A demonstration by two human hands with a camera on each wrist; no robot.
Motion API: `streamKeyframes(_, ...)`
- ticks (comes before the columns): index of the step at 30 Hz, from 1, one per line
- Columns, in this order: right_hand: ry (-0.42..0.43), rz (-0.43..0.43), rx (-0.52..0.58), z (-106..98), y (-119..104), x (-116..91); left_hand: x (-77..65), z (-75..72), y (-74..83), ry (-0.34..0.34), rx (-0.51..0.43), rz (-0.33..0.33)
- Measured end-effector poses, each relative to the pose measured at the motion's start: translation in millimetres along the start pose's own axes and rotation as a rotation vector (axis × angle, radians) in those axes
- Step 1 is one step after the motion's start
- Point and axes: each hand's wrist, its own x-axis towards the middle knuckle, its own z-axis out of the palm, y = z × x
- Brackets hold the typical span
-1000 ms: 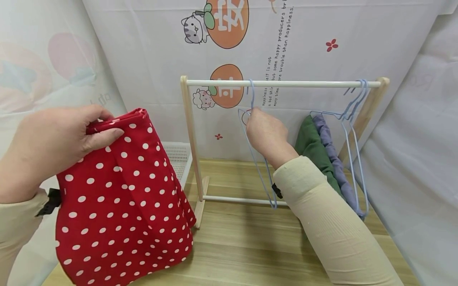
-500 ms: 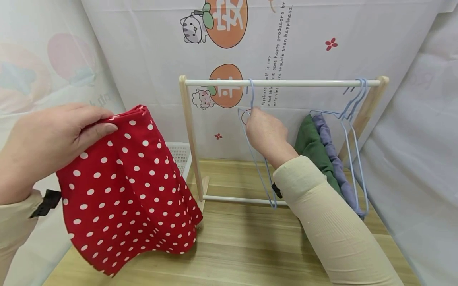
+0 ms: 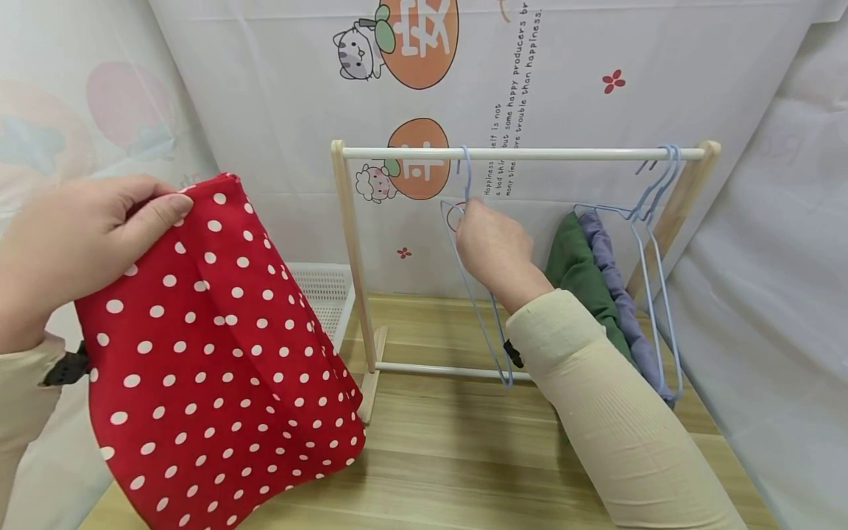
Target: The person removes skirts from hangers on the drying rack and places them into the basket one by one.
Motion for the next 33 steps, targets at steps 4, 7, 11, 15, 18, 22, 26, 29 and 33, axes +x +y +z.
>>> streamKeyframes(4, -0.002, 0.0, 0.002, 0, 0, 0, 4.3, -6.8, -9.6, -0.076, -0.047, -0.128)
streamKeyframes(7, -0.001, 0.001, 0.001, -1, 0, -1, 7.1, -13.0, -15.9, -0.103, -0.096, -0.22)
streamKeyframes(11, -0.006, 0.0, 0.006, -1, 0, -1, 11.2, -21.0, -22.4, -0.115, -0.153, -0.324)
streamKeyframes(15, -0.018, 0.005, 0.011, -2, 0, -1, 15.0, -26.4, -27.7, -0.12, -0.202, -0.41)
streamKeyframes(18, -0.02, 0.008, 0.013, -2, 1, -2, 18.2, -30.1, -31.8, -0.107, -0.21, -0.471)
streamKeyframes(22, -0.014, 0.007, 0.012, -2, 1, -2, 23.6, -33.2, -35.8, -0.065, -0.161, -0.52)
streamKeyframes(26, -0.013, 0.006, 0.013, -2, 1, -2, 29.2, -32.1, -40.0, -0.042, -0.122, -0.55)
streamKeyframes(29, -0.016, 0.009, 0.011, -2, 1, -2, 34.6, -28.7, -44.5, -0.032, -0.101, -0.563)
streamKeyframes(33, -0.026, 0.019, 0.007, -2, 0, -2, 44.3, -23.9, -48.5, 0.002, -0.062, -0.572)
